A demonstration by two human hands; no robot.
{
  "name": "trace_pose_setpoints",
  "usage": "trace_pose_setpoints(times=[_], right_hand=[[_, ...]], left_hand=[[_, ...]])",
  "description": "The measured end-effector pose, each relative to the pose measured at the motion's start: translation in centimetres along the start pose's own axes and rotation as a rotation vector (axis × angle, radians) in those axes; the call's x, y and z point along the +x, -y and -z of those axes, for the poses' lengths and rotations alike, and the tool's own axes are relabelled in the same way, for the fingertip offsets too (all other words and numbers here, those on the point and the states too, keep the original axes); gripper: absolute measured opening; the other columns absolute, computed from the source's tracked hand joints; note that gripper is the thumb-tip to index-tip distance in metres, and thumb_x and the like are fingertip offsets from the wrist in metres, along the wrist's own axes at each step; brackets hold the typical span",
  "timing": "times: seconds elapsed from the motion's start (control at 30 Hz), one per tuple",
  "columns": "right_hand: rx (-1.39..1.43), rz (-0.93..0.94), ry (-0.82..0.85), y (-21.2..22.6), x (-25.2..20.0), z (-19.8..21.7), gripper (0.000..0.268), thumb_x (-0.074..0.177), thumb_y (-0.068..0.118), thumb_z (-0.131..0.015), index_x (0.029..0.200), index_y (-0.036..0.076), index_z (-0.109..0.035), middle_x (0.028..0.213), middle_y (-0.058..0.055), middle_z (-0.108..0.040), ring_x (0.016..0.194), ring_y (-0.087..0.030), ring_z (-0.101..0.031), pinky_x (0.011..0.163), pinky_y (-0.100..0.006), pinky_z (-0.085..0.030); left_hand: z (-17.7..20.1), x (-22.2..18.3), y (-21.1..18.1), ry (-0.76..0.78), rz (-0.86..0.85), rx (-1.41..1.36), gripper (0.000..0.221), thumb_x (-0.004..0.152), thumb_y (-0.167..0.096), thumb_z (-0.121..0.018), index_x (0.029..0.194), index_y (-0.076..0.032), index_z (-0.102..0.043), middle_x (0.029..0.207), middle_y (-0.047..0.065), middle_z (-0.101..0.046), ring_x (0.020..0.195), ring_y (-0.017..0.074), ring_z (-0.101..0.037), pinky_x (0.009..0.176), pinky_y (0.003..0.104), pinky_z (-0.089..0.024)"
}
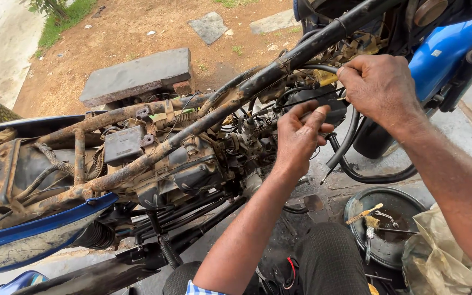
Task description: Repairing and connecting electrical wiring on a motorcycle chassis.
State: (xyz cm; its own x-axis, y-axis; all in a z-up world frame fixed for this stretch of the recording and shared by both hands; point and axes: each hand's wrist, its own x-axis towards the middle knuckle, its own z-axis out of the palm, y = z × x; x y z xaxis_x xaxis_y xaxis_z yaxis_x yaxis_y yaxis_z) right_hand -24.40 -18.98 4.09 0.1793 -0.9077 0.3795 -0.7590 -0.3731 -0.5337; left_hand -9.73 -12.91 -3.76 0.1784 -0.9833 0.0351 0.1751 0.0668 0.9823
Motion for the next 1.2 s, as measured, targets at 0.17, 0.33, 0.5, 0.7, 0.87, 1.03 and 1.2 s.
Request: trace_pose_setpoints(times=[0.17,0.33,0.5,0.7,0.87,1.03,1.2], right_hand=[[0.085,-0.073,0.123,1.4,0.9,1.7,0.027,0.101,0.029,-0.066,0.105,0.005,-0.079,0.069,-0.006,-0.071,0.062,-0.015,-0.067,0.059,-0.034,-0.053],[0.09,-0.076,0.241,0.3,2.4,1.6,0.026,0.102,0.026,-0.065,0.111,0.005,-0.077,0.074,-0.007,-0.071,0.065,-0.014,-0.064,0.058,-0.034,-0.051],[0.105,-0.056,0.299,0.0,3.3,1.5,0.029,0.1,0.026,-0.068,0.117,0.004,-0.074,0.085,-0.009,-0.074,0.073,-0.014,-0.069,0.066,-0.033,-0.056],[-0.086,0.002,0.307,-0.2,4.4,2.1,0.034,0.098,0.031,-0.071,0.125,0.011,-0.075,0.094,-0.012,-0.077,0.082,-0.019,-0.073,0.079,-0.035,-0.058],[-0.261,0.175,0.272,-3.6,6.2,1.3,0.036,0.096,0.036,-0.074,0.125,0.014,-0.077,0.096,-0.015,-0.078,0.083,-0.025,-0.075,0.082,-0.039,-0.059],[-0.326,0.263,0.244,-4.4,6.7,1.0,0.037,0.094,0.038,-0.075,0.125,0.016,-0.078,0.094,-0.014,-0.078,0.081,-0.026,-0.075,0.083,-0.04,-0.059],[-0.342,0.328,0.252,-6.4,7.5,0.4,0.037,0.096,0.039,-0.074,0.125,0.016,-0.078,0.094,-0.013,-0.078,0.082,-0.025,-0.075,0.083,-0.04,-0.06]], left_hand=[[-1.4,-2.2,0.6,0.192,0.165,-0.397,0.043,0.104,-0.025,-0.066,0.127,0.012,-0.063,0.107,0.02,-0.073,0.08,0.016,-0.074,0.057,0.027,-0.059],[-3.3,-3.2,0.1,0.343,0.17,-0.519,0.035,0.104,-0.022,-0.067,0.12,0.009,-0.067,0.107,0.02,-0.074,0.079,0.0165,-0.072,0.057,0.026,-0.057],[-5.8,-1.7,1.5,0.351,0.234,-0.69,0.033,0.102,-0.017,-0.068,0.125,0.005,-0.066,0.109,0.015,-0.075,0.084,0.016,-0.072,0.067,0.027,-0.061],[-9.3,1.7,6.0,0.336,0.137,-0.514,0.024,0.1,-0.016,-0.077,0.117,0.001,-0.077,0.098,0.005,-0.071,0.076,0.0072,-0.052,0.057,0.021,-0.041],[-11.7,3.4,6.4,0.248,0.12,-0.545,0.023,0.092,-0.012,-0.08,0.112,-0.001,-0.075,0.092,0.005,-0.071,0.074,0.0093,-0.061,0.057,0.025,-0.05],[-12.1,3.6,5.3,0.103,0.09,-0.46,0.024,0.09,-0.009,-0.079,0.111,0.002,-0.075,0.092,0.008,-0.073,0.072,0.0105,-0.064,0.058,0.027,-0.056],[-12.0,4.2,6.5,-0.044,-0.115,-0.232,0.023,0.094,-0.005,-0.075,0.114,0.006,-0.076,0.097,0.011,-0.075,0.078,0.0124,-0.068,0.062,0.028,-0.059]])
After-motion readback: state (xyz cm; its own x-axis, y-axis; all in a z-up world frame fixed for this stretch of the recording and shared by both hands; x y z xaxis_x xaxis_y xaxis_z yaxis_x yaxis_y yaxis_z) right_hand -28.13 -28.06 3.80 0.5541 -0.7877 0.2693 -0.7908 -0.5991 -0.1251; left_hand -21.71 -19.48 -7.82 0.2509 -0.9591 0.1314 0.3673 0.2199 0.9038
